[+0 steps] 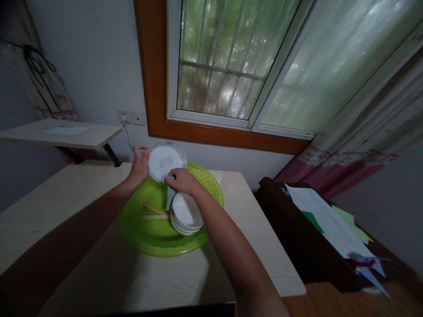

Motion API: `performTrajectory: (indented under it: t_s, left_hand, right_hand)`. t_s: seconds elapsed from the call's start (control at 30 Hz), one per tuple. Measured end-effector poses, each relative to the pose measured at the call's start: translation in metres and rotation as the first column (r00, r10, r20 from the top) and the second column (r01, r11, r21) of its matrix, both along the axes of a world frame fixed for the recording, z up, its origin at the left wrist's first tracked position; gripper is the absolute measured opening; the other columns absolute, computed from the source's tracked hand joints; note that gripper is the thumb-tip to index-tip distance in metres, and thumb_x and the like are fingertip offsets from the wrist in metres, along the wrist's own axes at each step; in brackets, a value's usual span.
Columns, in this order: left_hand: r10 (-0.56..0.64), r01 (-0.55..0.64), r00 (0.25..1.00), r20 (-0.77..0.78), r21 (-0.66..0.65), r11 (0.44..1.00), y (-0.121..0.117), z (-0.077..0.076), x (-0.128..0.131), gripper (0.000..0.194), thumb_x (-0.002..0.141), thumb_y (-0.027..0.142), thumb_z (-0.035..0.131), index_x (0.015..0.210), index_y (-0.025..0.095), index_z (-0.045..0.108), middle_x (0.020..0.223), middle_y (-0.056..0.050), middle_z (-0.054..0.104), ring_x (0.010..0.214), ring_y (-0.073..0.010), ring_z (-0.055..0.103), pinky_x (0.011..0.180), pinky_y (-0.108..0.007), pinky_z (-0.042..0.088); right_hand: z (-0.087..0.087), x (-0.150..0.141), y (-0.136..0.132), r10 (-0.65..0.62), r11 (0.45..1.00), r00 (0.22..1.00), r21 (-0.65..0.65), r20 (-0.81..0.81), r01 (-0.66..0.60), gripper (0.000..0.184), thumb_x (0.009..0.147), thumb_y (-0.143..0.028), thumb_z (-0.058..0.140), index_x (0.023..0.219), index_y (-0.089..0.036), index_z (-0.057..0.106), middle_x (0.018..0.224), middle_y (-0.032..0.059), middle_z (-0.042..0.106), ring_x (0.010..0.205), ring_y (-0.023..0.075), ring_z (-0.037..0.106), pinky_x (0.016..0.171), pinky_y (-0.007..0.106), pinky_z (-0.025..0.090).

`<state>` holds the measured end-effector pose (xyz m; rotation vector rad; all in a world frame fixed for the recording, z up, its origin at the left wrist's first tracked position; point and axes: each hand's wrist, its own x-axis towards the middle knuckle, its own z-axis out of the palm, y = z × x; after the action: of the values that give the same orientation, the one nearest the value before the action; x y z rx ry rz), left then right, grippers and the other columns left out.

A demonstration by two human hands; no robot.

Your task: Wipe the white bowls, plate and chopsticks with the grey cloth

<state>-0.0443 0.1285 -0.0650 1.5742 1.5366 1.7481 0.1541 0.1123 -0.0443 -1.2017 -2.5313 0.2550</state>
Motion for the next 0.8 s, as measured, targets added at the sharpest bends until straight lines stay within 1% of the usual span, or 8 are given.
performTrajectory:
  t_s: [0.1, 0.2, 0.33, 0.47, 0.53, 0.63, 0.7, 0.8]
  left_hand:
    - [0.070, -0.070, 0.997, 0.022, -0.005, 0.998, -0.001, 0.002, -0.002, 0.022, 0.100, 0.038, 0.036, 0.116, 0.022, 0.040, 0.084, -0.001, 0.055, 0.074, -0.0180, 0.052, 0.074, -0.034, 0.041]
    - [0.088, -0.087, 0.995, 0.047, -0.016, 0.996, 0.001, 0.003, -0.004, 0.019, 0.101, 0.035, 0.036, 0.114, 0.022, 0.041, 0.085, -0.001, 0.054, 0.076, -0.0180, 0.051, 0.075, -0.034, 0.039]
    - [0.064, -0.065, 0.995, 0.074, 0.010, 0.998, 0.005, 0.000, -0.006, 0.018, 0.099, 0.037, 0.039, 0.111, 0.023, 0.042, 0.088, -0.001, 0.053, 0.077, -0.0173, 0.051, 0.076, -0.033, 0.040]
    - [0.008, -0.011, 0.996, 0.085, 0.032, 0.999, 0.007, -0.003, -0.005, 0.023, 0.098, 0.039, 0.039, 0.113, 0.022, 0.043, 0.091, -0.002, 0.053, 0.078, -0.0174, 0.051, 0.075, -0.034, 0.042]
    - [-0.034, 0.031, 0.995, 0.090, 0.039, 0.999, 0.005, -0.003, -0.004, 0.024, 0.099, 0.038, 0.039, 0.115, 0.021, 0.044, 0.093, -0.003, 0.053, 0.079, -0.0172, 0.052, 0.076, -0.034, 0.044]
    - [-0.102, 0.097, 0.991, 0.089, 0.053, 0.994, 0.002, -0.001, -0.003, 0.026, 0.099, 0.041, 0.039, 0.116, 0.021, 0.044, 0.093, -0.003, 0.054, 0.078, -0.0168, 0.052, 0.074, -0.033, 0.045]
    - [-0.126, 0.122, 0.988, 0.087, 0.053, 0.991, 0.001, 0.000, -0.002, 0.029, 0.098, 0.044, 0.038, 0.116, 0.022, 0.044, 0.093, -0.003, 0.054, 0.078, -0.0167, 0.052, 0.074, -0.032, 0.045]
    - [-0.118, 0.116, 0.991, 0.068, 0.042, 0.992, 0.001, 0.000, -0.003, 0.032, 0.098, 0.046, 0.037, 0.116, 0.021, 0.046, 0.098, -0.004, 0.057, 0.084, -0.0177, 0.055, 0.079, -0.031, 0.045]
  right_hand:
    - [0.000, 0.007, 0.005, -0.148, 0.988, 0.989, 0.031, -0.031, 0.149, 0.034, 0.094, -0.040, 0.052, 0.086, -0.016, 0.074, 0.086, 0.0080, 0.075, 0.075, 0.0169, 0.064, 0.067, 0.024, 0.039]
    - [-0.004, 0.017, 0.015, -0.310, 0.950, 0.950, 0.029, -0.044, 0.311, 0.041, 0.095, -0.046, 0.048, 0.086, -0.016, 0.074, 0.087, 0.0106, 0.076, 0.077, 0.0198, 0.066, 0.069, 0.026, 0.041]
    - [-0.011, 0.032, 0.030, -0.448, 0.893, 0.892, -0.091, -0.061, 0.442, 0.055, 0.097, -0.059, 0.042, 0.086, -0.016, 0.073, 0.088, 0.0123, 0.076, 0.080, 0.0223, 0.068, 0.073, 0.028, 0.047]
    - [-0.018, 0.039, 0.037, -0.465, 0.877, 0.876, -0.199, -0.126, 0.437, 0.058, 0.096, -0.064, 0.042, 0.092, -0.015, 0.073, 0.090, 0.0129, 0.076, 0.081, 0.0229, 0.070, 0.075, 0.029, 0.050]
    - [-0.020, 0.039, 0.038, -0.435, 0.889, 0.885, -0.235, -0.165, 0.393, 0.055, 0.097, -0.062, 0.044, 0.096, -0.015, 0.073, 0.092, 0.0123, 0.077, 0.083, 0.0224, 0.071, 0.076, 0.028, 0.051]
    - [-0.022, 0.038, 0.039, -0.387, 0.912, 0.895, -0.233, -0.221, 0.336, 0.047, 0.097, -0.055, 0.049, 0.102, -0.016, 0.074, 0.101, 0.0124, 0.077, 0.091, 0.0224, 0.071, 0.079, 0.027, 0.050]
    - [-0.022, 0.038, 0.040, -0.395, 0.911, 0.886, -0.226, -0.245, 0.343, 0.044, 0.097, -0.051, 0.050, 0.101, -0.015, 0.075, 0.103, 0.0126, 0.077, 0.093, 0.0227, 0.071, 0.079, 0.027, 0.049]
    - [-0.021, 0.039, 0.042, -0.421, 0.901, 0.864, -0.241, -0.277, 0.361, 0.044, 0.098, -0.047, 0.048, 0.092, -0.013, 0.076, 0.093, 0.0106, 0.077, 0.085, 0.0213, 0.070, 0.074, 0.025, 0.048]
